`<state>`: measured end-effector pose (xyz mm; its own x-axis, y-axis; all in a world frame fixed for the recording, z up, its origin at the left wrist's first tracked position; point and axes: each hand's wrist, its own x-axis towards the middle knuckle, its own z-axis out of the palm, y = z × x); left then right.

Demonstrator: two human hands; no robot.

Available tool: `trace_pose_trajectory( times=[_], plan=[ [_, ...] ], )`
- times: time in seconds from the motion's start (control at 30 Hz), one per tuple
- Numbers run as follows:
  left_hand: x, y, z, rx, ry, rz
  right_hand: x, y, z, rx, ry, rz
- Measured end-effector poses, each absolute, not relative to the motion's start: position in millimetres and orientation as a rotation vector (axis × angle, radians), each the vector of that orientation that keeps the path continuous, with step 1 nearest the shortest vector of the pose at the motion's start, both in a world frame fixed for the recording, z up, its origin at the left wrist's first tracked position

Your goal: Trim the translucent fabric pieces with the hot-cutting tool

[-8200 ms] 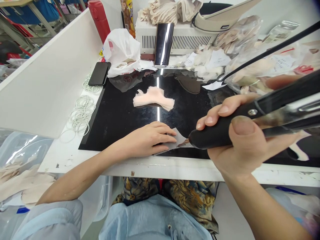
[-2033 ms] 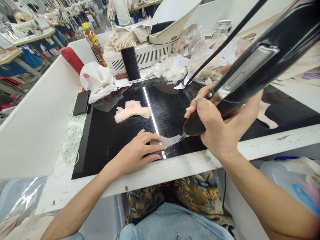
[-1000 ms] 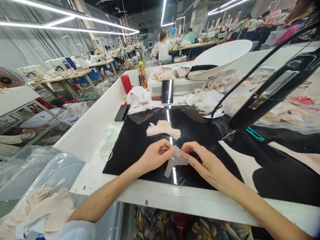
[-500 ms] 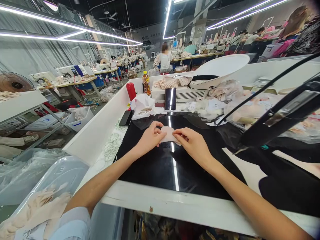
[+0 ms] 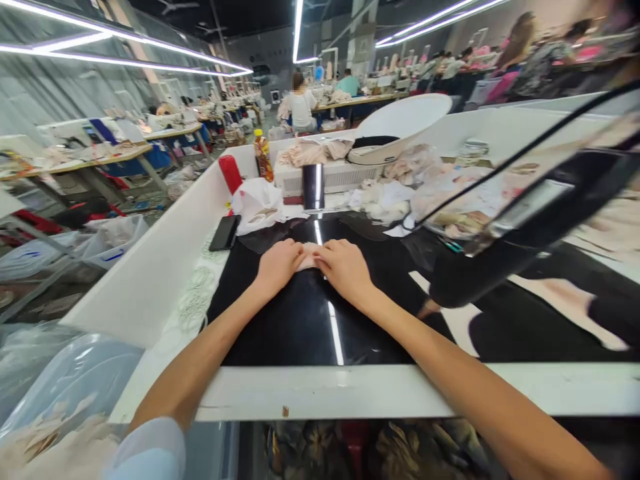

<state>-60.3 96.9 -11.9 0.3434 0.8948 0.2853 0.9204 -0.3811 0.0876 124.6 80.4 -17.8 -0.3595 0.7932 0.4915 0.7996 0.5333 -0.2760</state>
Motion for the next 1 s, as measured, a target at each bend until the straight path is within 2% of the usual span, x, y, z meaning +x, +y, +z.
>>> trace_pose_trajectory(
  times=[0.27, 0.4, 0.63, 0.8, 1.0],
  plan=[
    [-61.5, 85.4, -2.7, -2.360, -1.437, -0.451, 161.3, -23.9, -4.4, -1.026, -2.397, 0.006],
    [-46.8, 66.4, 1.0, -2.346, -1.220, -0.438, 223.2, -61.6, -6.3, -1.133, -2.319, 0.050],
    [12.8, 20.9, 0.2, -2.791, -0.885, -0.446, 321.3, -75.9, -16.5, -1.520, -2.146, -0.043],
    [59.4, -8.3, -6.8, -2.944, -0.729, -0.261, 329.4, -72.5, -31.0, -1.538, -2.265, -0.103],
    [91.9, -16.2, -15.5, -3.001, -0.666, -0.264, 323.3, -67.6, -36.4, -1.566, -2.298, -0.157]
  ],
)
